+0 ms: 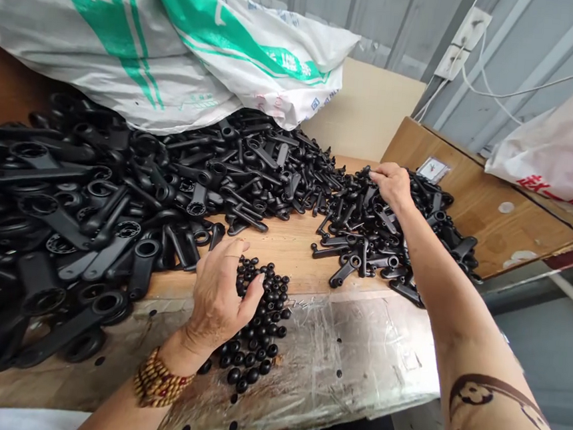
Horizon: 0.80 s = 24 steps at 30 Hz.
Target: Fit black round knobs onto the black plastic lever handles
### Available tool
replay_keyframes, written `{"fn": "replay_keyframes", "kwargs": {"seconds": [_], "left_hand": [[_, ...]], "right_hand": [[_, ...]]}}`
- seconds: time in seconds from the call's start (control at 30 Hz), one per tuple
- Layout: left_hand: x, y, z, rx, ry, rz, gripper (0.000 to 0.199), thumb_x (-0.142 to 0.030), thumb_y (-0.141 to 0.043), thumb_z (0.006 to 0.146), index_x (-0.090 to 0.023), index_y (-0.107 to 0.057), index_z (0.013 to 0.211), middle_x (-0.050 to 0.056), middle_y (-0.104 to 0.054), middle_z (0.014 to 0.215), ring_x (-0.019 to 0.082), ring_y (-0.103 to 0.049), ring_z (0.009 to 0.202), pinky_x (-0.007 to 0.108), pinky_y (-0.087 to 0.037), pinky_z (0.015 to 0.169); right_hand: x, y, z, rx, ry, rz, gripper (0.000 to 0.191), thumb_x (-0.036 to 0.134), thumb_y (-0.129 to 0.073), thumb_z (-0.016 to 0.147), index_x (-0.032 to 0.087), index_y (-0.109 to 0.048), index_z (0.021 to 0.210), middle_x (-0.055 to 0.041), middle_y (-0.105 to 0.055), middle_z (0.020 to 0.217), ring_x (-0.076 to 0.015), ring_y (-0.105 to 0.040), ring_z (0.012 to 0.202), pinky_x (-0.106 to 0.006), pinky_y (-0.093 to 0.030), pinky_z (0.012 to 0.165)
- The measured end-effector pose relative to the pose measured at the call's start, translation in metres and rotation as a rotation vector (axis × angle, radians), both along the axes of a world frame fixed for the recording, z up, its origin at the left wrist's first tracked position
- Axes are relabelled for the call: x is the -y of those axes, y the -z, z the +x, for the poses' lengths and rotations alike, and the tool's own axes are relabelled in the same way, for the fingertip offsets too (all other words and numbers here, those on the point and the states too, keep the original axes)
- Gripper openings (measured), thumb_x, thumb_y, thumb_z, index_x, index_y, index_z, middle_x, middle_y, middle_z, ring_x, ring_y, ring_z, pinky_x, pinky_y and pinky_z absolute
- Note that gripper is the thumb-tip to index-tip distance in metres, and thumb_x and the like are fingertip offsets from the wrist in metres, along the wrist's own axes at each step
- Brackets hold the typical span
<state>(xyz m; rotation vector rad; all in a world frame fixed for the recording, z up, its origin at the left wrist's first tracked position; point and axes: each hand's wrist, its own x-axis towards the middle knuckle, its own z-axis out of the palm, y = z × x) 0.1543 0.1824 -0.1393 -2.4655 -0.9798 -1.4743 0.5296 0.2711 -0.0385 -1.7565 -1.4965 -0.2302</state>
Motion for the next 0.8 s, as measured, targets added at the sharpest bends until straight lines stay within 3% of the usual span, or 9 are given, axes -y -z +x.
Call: {"fn": "replay_keyframes", "kwargs": {"seconds": [0.13, 0.4, 0.5, 0.7, 0.8], "left_hand": [[-0.003, -0.001, -0.002, -0.039, -0.024, 0.051, 0.059, -0.017, -0.054, 0.077, -0.006, -0.031, 0.13, 0.021, -0.054, 0.113, 0.033, -0.047, 0.113, 0.048, -0.038, 0.092], [-0.005, 0.0, -0.003, -0.115, -0.07, 0.072, 0.054, -0.012, -0.055, 0.076, -0.004, -0.035, 0.127, 0.022, -0.058, 0.109, 0.034, -0.048, 0.113, 0.049, -0.037, 0.091], [-0.005, 0.0, -0.003, -0.128, -0.073, 0.066, 0.053, -0.012, -0.056, 0.076, -0.003, -0.038, 0.124, 0.022, -0.058, 0.108, 0.034, -0.048, 0.114, 0.049, -0.037, 0.091], [-0.006, 0.004, -0.003, -0.125, -0.071, 0.052, 0.053, -0.016, -0.054, 0.078, -0.006, -0.037, 0.127, 0.021, -0.059, 0.109, 0.034, -0.047, 0.116, 0.048, -0.036, 0.091], [-0.007, 0.006, -0.002, -0.14, -0.066, 0.038, 0.051, -0.016, -0.054, 0.078, -0.006, -0.038, 0.126, 0.021, -0.059, 0.109, 0.033, -0.047, 0.116, 0.047, -0.036, 0.092]], "right_hand": [[-0.039, -0.004, 0.01, -0.005, -0.038, -0.07, 0.021, 0.035, -0.059, 0.069, 0.016, -0.061, 0.06, -0.0049, -0.061, 0.071, -0.0204, -0.057, 0.079, -0.033, -0.044, 0.078], [-0.104, 0.031, 0.012, -0.085, -0.134, -0.151, 0.022, 0.03, -0.071, 0.06, 0.017, -0.056, 0.05, -0.0021, -0.056, 0.059, -0.0204, -0.058, 0.074, -0.036, -0.045, 0.078], [-0.107, 0.033, 0.019, -0.113, -0.114, -0.11, 0.022, 0.03, -0.069, 0.064, 0.016, -0.056, 0.053, -0.0025, -0.057, 0.062, -0.0203, -0.058, 0.077, -0.036, -0.045, 0.077], [-0.091, 0.012, 0.049, -0.31, 0.003, 0.105, 0.028, 0.038, -0.068, 0.066, 0.012, -0.059, 0.06, -0.0053, -0.061, 0.072, -0.0203, -0.061, 0.076, -0.035, -0.048, 0.069], [-0.092, 0.011, 0.056, -0.321, 0.002, 0.112, 0.034, 0.043, -0.065, 0.067, 0.01, -0.062, 0.063, -0.0079, -0.062, 0.076, -0.0209, -0.061, 0.077, -0.035, -0.048, 0.068]]}}
